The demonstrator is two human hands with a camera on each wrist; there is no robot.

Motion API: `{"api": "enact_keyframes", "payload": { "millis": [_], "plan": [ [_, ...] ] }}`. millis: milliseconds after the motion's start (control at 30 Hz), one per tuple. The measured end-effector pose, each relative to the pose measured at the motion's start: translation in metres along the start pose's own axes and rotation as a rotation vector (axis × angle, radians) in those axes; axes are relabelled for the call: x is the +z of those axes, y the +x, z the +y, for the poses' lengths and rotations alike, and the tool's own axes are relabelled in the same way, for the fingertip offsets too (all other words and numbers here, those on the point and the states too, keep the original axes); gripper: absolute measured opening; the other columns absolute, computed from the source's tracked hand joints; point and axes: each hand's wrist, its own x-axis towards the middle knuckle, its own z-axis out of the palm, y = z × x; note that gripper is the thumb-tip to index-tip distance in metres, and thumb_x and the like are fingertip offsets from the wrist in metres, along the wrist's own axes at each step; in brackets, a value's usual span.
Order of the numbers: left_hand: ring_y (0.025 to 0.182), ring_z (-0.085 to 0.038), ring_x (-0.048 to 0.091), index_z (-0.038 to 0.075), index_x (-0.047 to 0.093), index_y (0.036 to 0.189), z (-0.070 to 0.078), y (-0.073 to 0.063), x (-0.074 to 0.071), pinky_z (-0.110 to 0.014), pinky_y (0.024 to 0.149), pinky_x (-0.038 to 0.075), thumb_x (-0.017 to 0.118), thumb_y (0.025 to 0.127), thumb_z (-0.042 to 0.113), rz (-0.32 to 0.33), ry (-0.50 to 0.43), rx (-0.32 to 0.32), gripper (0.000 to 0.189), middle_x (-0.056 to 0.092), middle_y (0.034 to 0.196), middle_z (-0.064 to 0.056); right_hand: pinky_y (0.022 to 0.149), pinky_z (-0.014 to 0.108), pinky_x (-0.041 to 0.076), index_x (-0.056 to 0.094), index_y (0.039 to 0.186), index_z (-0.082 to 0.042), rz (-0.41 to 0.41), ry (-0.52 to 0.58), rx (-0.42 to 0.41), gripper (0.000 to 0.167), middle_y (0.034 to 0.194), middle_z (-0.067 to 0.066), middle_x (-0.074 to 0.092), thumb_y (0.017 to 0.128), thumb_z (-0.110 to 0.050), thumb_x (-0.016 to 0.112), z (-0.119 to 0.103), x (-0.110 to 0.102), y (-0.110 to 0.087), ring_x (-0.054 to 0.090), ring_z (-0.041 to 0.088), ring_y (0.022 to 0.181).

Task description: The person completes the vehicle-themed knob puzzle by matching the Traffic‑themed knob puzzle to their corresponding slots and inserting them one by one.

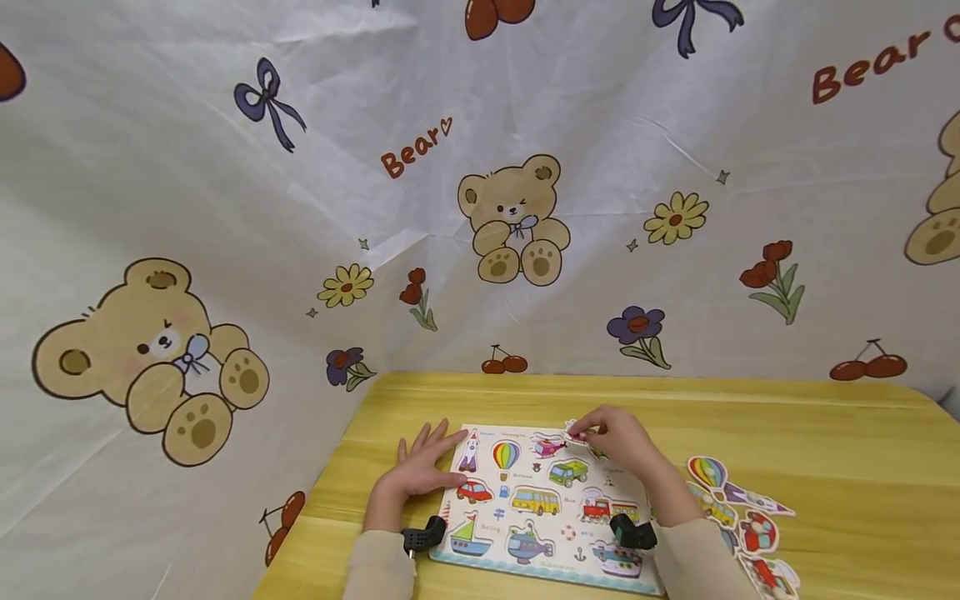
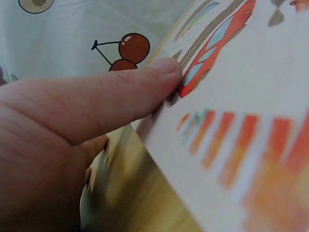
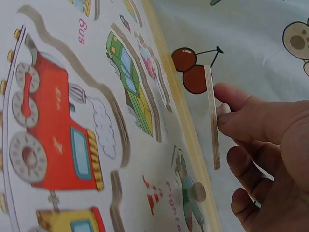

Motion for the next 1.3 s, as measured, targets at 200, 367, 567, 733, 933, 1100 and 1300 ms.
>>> {"api": "enact_keyframes", "payload": {
  "millis": [200, 367, 567, 733, 933, 1100, 1300],
  "plan": [
    [0.156, -0.042, 0.0, 0.031, 0.043, 0.152, 0.003, 0.0, 0.0, -0.072, 0.116, -0.013, 0.077, 0.083, 0.043, -0.008, -0.004, -0.01, 0.078, 0.014, 0.169, -0.01, 0.069, 0.025, 0.045, 0.08, 0.095, -0.015, -0.027, 0.021, 0.018, 0.022, 0.101, 0.003, 0.071, 0.09, 0.001, 0.065, 0.0, 0.018, 0.009, 0.052, 0.014, 0.082],
    [0.156, -0.041, 0.0, 0.03, 0.043, 0.152, 0.003, 0.0, -0.001, -0.072, 0.116, -0.013, 0.078, 0.083, 0.043, -0.003, -0.005, -0.01, 0.078, 0.014, 0.169, -0.009, 0.073, 0.028, 0.045, 0.08, 0.094, -0.014, -0.05, 0.049, 0.065, 0.025, 0.101, 0.003, 0.071, 0.089, 0.003, 0.062, -0.004, 0.028, 0.015, 0.052, 0.017, 0.084],
    [0.156, -0.042, 0.002, 0.03, 0.043, 0.152, 0.002, 0.0, 0.0, -0.073, 0.116, -0.012, 0.078, 0.082, 0.043, 0.001, -0.001, -0.008, 0.079, 0.015, 0.169, -0.01, 0.072, 0.029, 0.045, 0.08, 0.09, -0.015, -0.072, 0.014, 0.073, 0.025, 0.097, 0.003, 0.07, 0.088, 0.003, 0.063, -0.012, 0.036, 0.021, 0.053, 0.018, 0.084],
    [0.156, -0.042, 0.001, 0.031, 0.043, 0.152, 0.001, 0.0, 0.0, -0.073, 0.116, -0.012, 0.078, 0.082, 0.045, 0.0, -0.004, -0.013, 0.08, 0.014, 0.169, -0.01, 0.073, 0.028, 0.045, 0.08, 0.088, -0.015, -0.095, 0.004, 0.083, 0.023, 0.096, 0.001, 0.07, 0.088, 0.002, 0.064, -0.015, 0.04, 0.026, 0.054, 0.017, 0.085],
    [0.156, -0.042, 0.001, 0.031, 0.043, 0.152, 0.002, 0.0, 0.0, -0.073, 0.116, -0.012, 0.078, 0.082, 0.045, 0.003, -0.003, -0.011, 0.08, 0.014, 0.169, -0.01, 0.071, 0.028, 0.045, 0.079, 0.086, -0.014, -0.112, 0.04, 0.078, 0.023, 0.094, 0.002, 0.069, 0.088, 0.003, 0.064, -0.018, 0.043, 0.029, 0.054, 0.018, 0.084],
    [0.156, -0.041, 0.001, 0.03, 0.043, 0.152, 0.003, 0.0, 0.001, -0.073, 0.116, -0.012, 0.078, 0.083, 0.044, 0.003, -0.004, -0.012, 0.079, 0.014, 0.169, -0.009, 0.069, 0.027, 0.044, 0.079, 0.087, -0.012, -0.12, 0.031, 0.072, 0.023, 0.094, 0.003, 0.068, 0.088, 0.004, 0.063, -0.019, 0.045, 0.029, 0.054, 0.017, 0.083],
    [0.156, -0.042, 0.001, 0.03, 0.043, 0.152, 0.003, -0.001, 0.0, -0.073, 0.116, -0.012, 0.077, 0.083, 0.043, 0.002, 0.001, -0.017, 0.078, 0.014, 0.169, -0.01, 0.07, 0.027, 0.044, 0.079, 0.087, -0.014, -0.129, -0.002, 0.108, 0.022, 0.094, 0.002, 0.069, 0.088, 0.002, 0.064, -0.018, 0.05, 0.03, 0.054, 0.017, 0.083]
  ]
}}
